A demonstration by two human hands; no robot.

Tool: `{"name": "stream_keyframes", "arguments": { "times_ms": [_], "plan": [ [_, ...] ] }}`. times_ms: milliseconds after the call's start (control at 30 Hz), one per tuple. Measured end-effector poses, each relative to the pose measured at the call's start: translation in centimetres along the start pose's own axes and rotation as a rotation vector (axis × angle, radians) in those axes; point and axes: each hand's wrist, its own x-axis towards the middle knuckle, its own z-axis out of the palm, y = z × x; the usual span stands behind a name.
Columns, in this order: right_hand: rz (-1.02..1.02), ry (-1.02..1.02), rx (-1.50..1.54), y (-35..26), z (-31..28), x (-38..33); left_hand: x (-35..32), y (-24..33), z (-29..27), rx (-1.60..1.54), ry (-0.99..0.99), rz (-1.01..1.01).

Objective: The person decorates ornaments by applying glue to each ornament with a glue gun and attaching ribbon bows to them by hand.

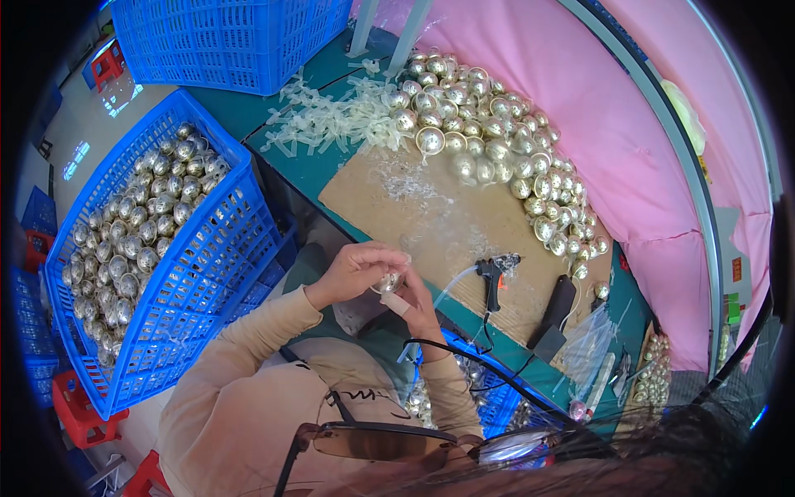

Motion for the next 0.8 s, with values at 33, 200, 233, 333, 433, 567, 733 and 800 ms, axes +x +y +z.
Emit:
{"name": "stream_keyframes", "arguments": {
  "times_ms": [33,200,233,333,433,567,733,800],
  "plan": [
    [0.001,0.001,0.0,0.4,0.0,0.1,0.0,-0.2,-0.1,-0.001,0.0,0.0],
    [-0.002,0.15,-0.035,1.8,0.7,0.1,0.1,-0.4,-0.8,0.001,-0.081,-0.027],
    [0.001,0.148,-0.035,2.0,0.9,0.1,0.1,-0.4,-0.9,0.0,-0.078,-0.027],
    [-0.034,0.175,-0.069,2.8,1.0,0.1,0.1,-0.4,-1.1,-0.071,-0.073,-0.048],
    [0.048,0.199,-0.071,3.2,1.1,0.1,-0.1,-0.4,-1.5,-0.081,-0.079,-0.109],
    [0.038,0.235,-0.033,3.0,2.0,0.1,0.0,-0.3,-2.0,-0.3,-0.067,-0.287],
    [0.054,0.248,0.006,3.6,1.9,0.0,1.4,-0.6,-5.1,-0.622,-0.134,-0.505],
    [0.099,0.248,0.085,3.5,1.4,0.1,2.0,-0.9,-6.8,-0.728,-0.252,-0.577]
  ]
}}
